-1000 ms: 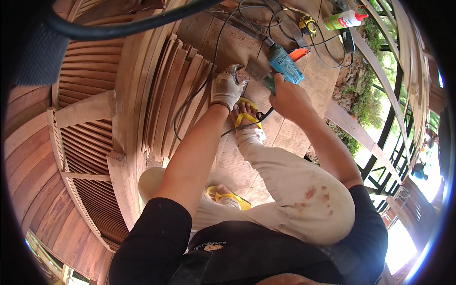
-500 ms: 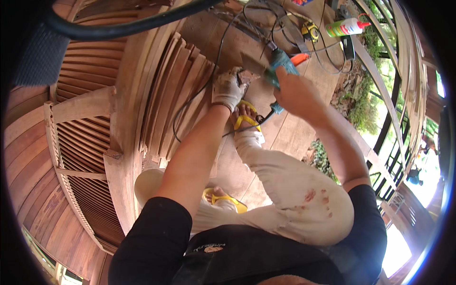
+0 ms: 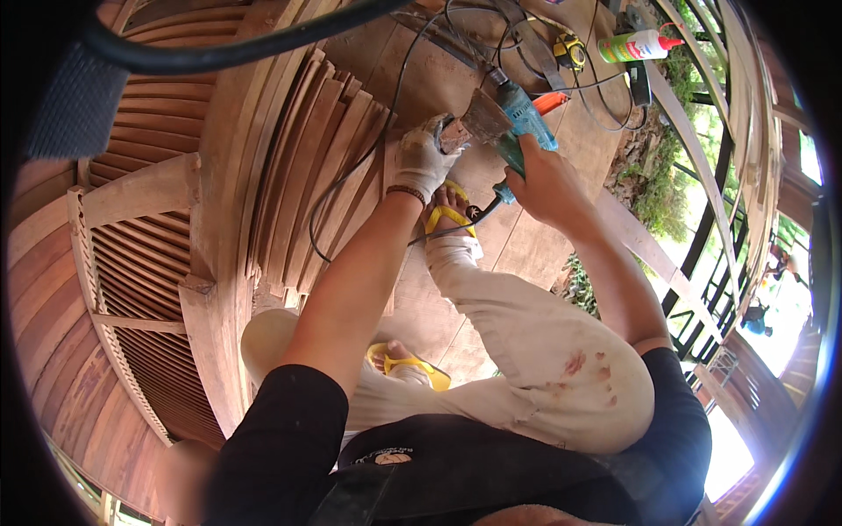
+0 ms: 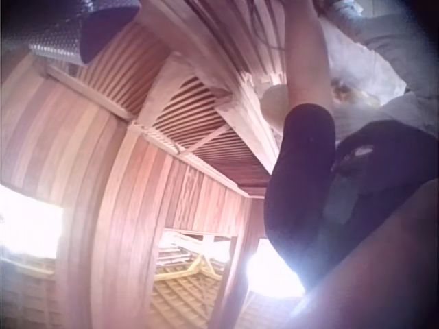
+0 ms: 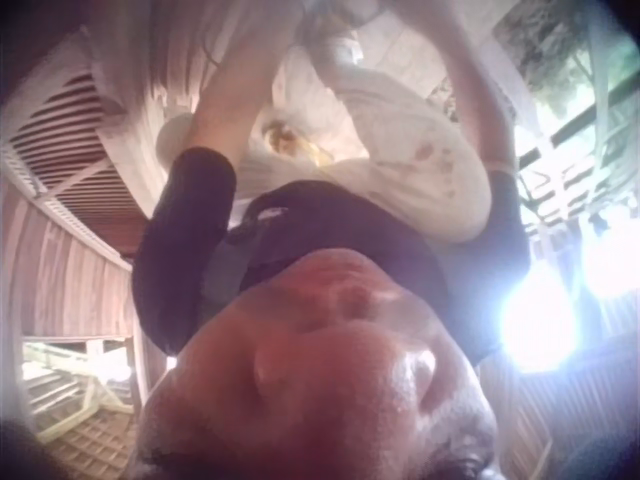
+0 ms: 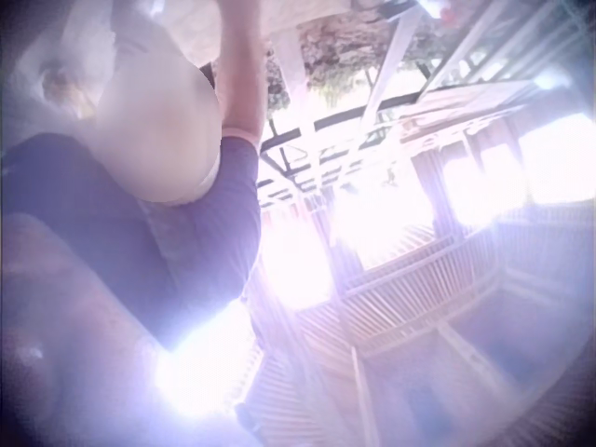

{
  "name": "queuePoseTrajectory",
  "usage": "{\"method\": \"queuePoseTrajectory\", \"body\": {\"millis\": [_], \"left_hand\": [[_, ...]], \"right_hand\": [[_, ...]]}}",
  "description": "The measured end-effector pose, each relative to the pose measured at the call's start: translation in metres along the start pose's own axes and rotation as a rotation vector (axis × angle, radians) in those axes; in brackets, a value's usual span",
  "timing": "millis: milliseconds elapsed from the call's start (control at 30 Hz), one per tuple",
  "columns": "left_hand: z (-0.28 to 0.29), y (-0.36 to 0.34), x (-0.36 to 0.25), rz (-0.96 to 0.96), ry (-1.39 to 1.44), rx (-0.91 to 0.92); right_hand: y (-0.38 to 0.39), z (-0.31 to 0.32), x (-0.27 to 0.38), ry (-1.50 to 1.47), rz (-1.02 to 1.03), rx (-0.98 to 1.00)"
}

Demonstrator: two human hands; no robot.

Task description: The person installs wooden slats into a curved ceiling structure. They use a power drill to secure pieces, apply glue from a bottle, and tap slats into place with a hammer. The person also uses a hand saw to trim a slat and fits it into the assembly.

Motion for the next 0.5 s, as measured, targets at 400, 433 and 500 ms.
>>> {"method": "queuePoseTrajectory", "body": {"millis": [400, 433, 500], "left_hand": [[-0.055, 0.027, 0.038, 0.97, 1.099, 0.272], [-0.064, 0.037, 0.049, 1.085, 1.209, 0.286], [-0.067, 0.052, 0.045, 1.165, 1.376, 0.114]], "right_hand": [[0.0, -0.064, -0.044, -0.62, -0.368, 0.115], [-0.002, -0.068, -0.042, -0.632, -0.359, 0.134], [-0.002, -0.085, -0.043, -0.659, -0.363, 0.177]]}}
Point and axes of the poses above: each hand's wrist, its own y-axis away from the middle knuckle, its own z-axis out of the back of the hand, x = y × z, the point moved 7 cm from there along -y, towards the middle knuckle, and after that the axes turned 4 degrees about y, right-handed, at the moved point
